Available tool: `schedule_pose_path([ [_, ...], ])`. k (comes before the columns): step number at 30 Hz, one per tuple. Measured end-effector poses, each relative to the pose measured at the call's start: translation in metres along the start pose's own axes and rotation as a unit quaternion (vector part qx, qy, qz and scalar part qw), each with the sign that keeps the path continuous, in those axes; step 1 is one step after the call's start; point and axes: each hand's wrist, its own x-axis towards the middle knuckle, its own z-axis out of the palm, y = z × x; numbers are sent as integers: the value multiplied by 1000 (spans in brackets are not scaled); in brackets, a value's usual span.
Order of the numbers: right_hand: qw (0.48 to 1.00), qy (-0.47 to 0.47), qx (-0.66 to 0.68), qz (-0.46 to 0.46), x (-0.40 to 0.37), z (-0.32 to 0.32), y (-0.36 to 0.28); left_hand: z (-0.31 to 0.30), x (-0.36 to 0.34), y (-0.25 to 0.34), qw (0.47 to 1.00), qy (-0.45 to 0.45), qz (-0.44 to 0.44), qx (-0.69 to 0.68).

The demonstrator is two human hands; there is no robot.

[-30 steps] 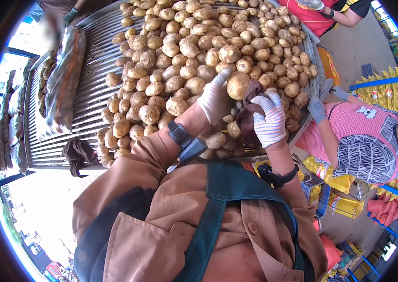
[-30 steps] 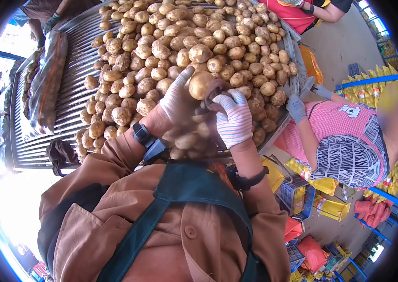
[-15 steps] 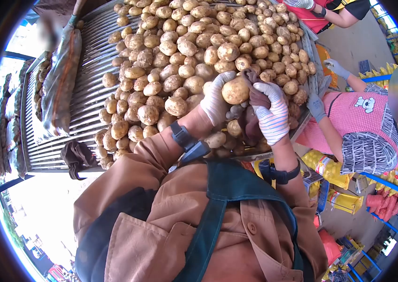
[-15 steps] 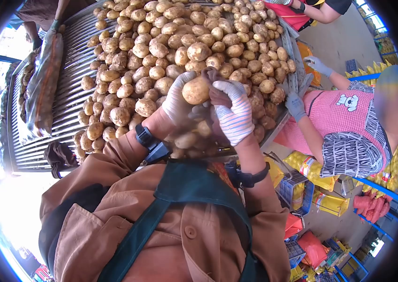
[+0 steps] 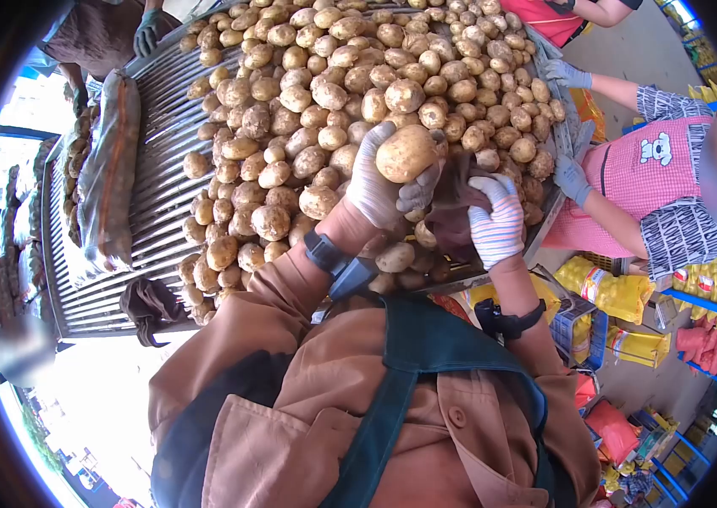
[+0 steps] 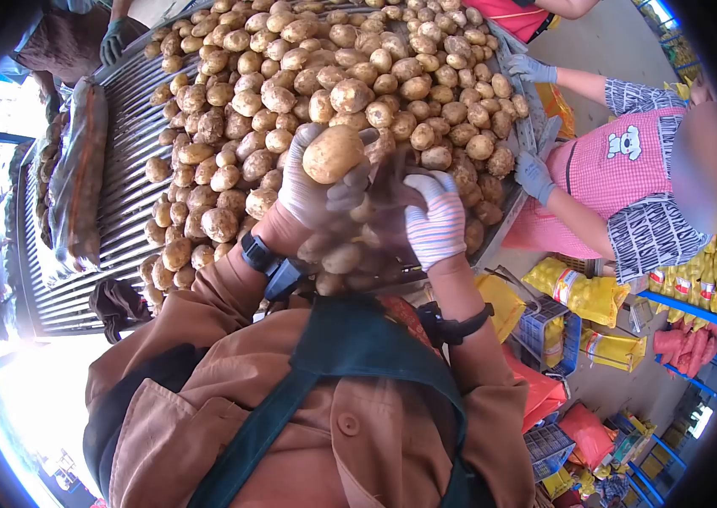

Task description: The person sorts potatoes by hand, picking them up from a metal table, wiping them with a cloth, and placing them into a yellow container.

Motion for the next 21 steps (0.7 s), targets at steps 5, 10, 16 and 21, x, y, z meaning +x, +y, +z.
schedule_pose_path([
  [5, 969, 134, 192, 80, -45, 4, 39, 18, -13, -21, 1000, 12, -17, -5],
  [10, 876, 204, 361, 246, -92, 26, 82, 34, -4, -61, 991, 129, -5, -36],
  [16, 935, 200, 211, 201, -105, 53, 104, 37, 38, -132, 973, 173, -102, 118],
  [21, 948, 163, 215, 170, -119, 41, 89, 24, 80, -227, 931, 146, -231, 240],
])
